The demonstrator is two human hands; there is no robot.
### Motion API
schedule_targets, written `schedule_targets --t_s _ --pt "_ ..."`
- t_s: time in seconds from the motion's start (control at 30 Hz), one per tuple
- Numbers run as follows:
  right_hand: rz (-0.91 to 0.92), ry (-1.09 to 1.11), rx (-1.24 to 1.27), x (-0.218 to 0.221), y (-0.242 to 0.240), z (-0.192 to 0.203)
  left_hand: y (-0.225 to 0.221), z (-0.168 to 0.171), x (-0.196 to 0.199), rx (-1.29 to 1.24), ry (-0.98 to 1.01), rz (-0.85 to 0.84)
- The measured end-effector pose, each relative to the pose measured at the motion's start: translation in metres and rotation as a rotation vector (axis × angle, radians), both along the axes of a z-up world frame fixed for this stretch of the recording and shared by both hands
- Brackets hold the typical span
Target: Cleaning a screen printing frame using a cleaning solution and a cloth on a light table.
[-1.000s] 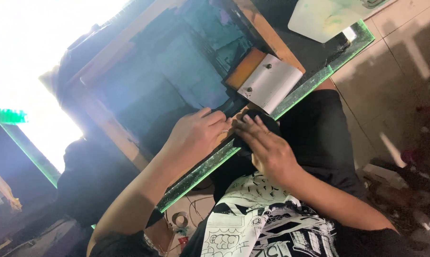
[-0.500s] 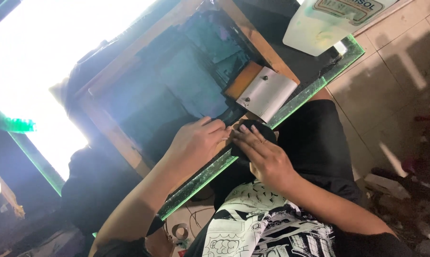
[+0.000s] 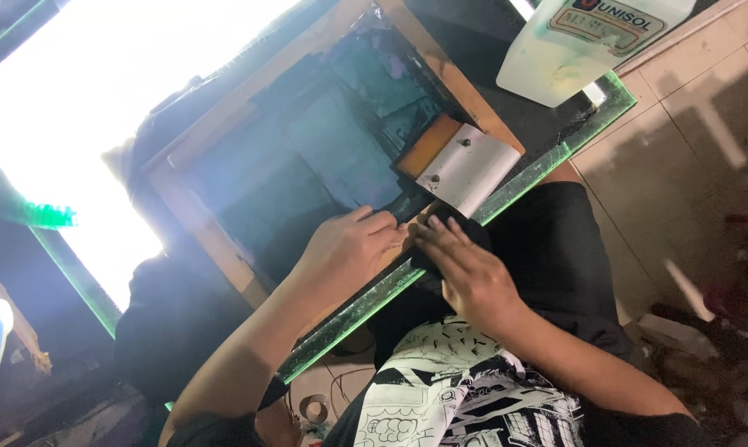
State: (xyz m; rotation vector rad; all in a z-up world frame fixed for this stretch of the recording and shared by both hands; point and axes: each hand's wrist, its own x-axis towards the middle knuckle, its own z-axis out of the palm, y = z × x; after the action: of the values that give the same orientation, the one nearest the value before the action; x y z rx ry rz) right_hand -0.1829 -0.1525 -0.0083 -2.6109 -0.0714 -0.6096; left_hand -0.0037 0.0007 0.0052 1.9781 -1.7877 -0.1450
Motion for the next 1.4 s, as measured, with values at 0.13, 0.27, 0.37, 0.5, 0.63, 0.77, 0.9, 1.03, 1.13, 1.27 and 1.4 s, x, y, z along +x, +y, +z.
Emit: schedule_targets --t_s 0.13,0.27,0.37,0.5,0.63,0.77,0.9,1.03,1.13,1.27,1.4 --pt "0.042 -0.033 0.045 0.003 0.006 0.014 0.002 -0.003 0.001 -0.042 0.032 -0.018" --pt "0.011 -0.020 0.024 0.002 0.005 0.007 0.000 0.009 0.001 0.002 0.021 -0.015" --pt "0.032 -0.012 0.009 0.006 0.005 0.018 -0.001 0.018 0.001 0.089 -0.042 -0.033" --pt "0.038 -0.020 -0.004 0.003 0.008 0.006 0.003 -0.010 0.003 -0.037 -0.030 -0.021" --pt "0.019 -0.038 0.025 0.005 0.010 0.010 0.003 -0.025 0.002 -0.016 -0.039 0.000" --pt "-0.018 0.007 -0.027 0.003 0.011 0.010 0.002 -0.020 0.000 -0.037 -0.013 0.003" --pt "-0.072 -0.026 -0.015 0.010 0.006 0.028 0.003 -0.021 0.003 -0.028 0.003 -0.019" --pt "-0.015 -0.012 -0.006 0.002 0.012 0.002 0.001 -0.012 0.002 -0.014 -0.008 -0.025" --pt "-0.048 0.015 -0.032 0.003 0.010 0.003 0.000 -0.003 0.001 -0.038 0.014 -0.017" --pt "-0.058 -0.005 -0.014 0.006 0.015 0.011 0.002 -0.010 0.001 -0.017 0.001 -0.005" --pt "-0.067 -0.023 -0.005 0.007 0.008 0.009 0.001 -0.009 0.001 -0.022 0.019 0.012"
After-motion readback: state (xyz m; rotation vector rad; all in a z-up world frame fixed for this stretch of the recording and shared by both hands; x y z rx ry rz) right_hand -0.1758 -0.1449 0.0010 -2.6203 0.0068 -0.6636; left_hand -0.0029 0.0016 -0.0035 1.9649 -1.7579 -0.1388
